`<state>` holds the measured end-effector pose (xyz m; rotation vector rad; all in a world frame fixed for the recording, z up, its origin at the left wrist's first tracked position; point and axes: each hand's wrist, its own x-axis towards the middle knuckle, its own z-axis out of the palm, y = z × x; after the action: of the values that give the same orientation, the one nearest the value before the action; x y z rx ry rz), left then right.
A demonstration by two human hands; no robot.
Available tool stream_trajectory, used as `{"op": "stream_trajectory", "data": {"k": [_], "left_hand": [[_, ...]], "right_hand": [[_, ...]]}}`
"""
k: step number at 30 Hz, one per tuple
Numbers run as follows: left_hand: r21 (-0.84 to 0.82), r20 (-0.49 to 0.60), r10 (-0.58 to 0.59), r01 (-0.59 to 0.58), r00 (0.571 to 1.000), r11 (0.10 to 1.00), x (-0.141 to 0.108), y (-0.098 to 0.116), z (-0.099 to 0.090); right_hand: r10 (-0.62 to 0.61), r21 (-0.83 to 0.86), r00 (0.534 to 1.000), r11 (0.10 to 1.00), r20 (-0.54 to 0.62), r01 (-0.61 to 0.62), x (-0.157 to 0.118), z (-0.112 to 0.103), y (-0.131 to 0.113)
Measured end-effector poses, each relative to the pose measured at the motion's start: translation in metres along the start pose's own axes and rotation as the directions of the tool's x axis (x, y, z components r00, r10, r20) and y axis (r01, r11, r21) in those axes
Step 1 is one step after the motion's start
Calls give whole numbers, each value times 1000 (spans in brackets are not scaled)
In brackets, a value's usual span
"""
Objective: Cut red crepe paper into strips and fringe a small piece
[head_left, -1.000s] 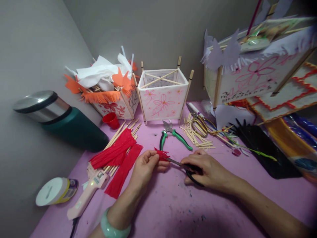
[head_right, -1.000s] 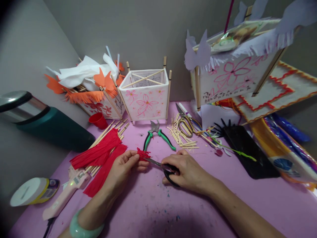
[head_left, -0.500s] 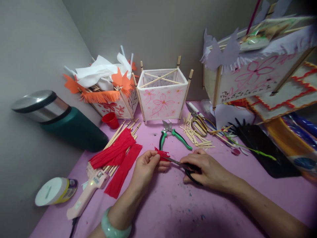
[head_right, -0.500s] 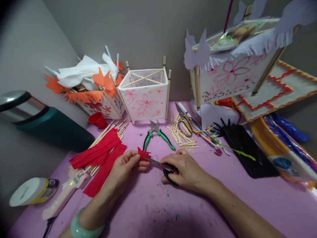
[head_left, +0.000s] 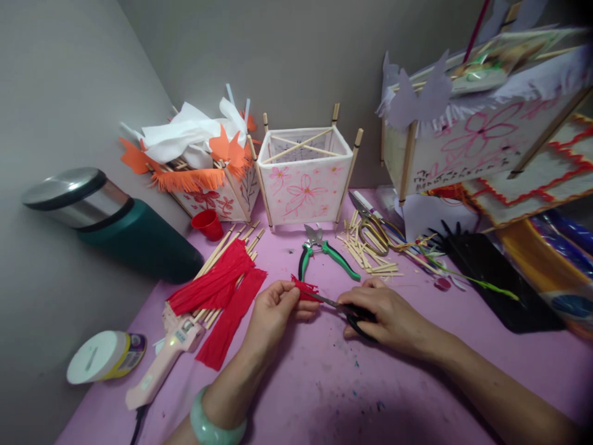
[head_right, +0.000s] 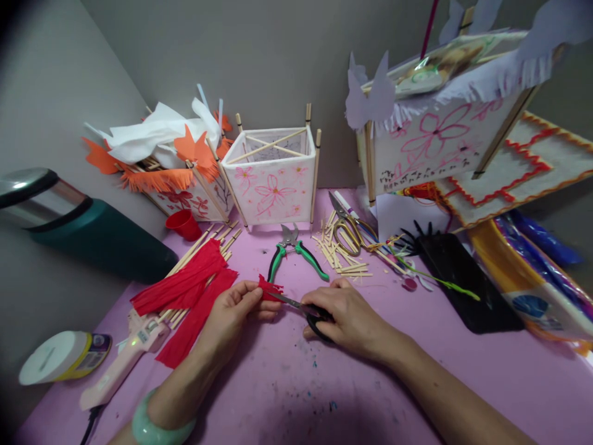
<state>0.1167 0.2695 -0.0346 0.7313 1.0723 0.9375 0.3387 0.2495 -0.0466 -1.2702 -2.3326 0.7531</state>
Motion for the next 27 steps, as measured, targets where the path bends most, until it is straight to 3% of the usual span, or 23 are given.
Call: {"op": "stream_trajectory", "data": {"k": [27], "left_hand": [[17, -4, 3, -3, 1000, 1000, 0, 0, 0]], "right_hand": [[15, -7, 1000, 1000, -2, -15, 1, 1, 1]]}}
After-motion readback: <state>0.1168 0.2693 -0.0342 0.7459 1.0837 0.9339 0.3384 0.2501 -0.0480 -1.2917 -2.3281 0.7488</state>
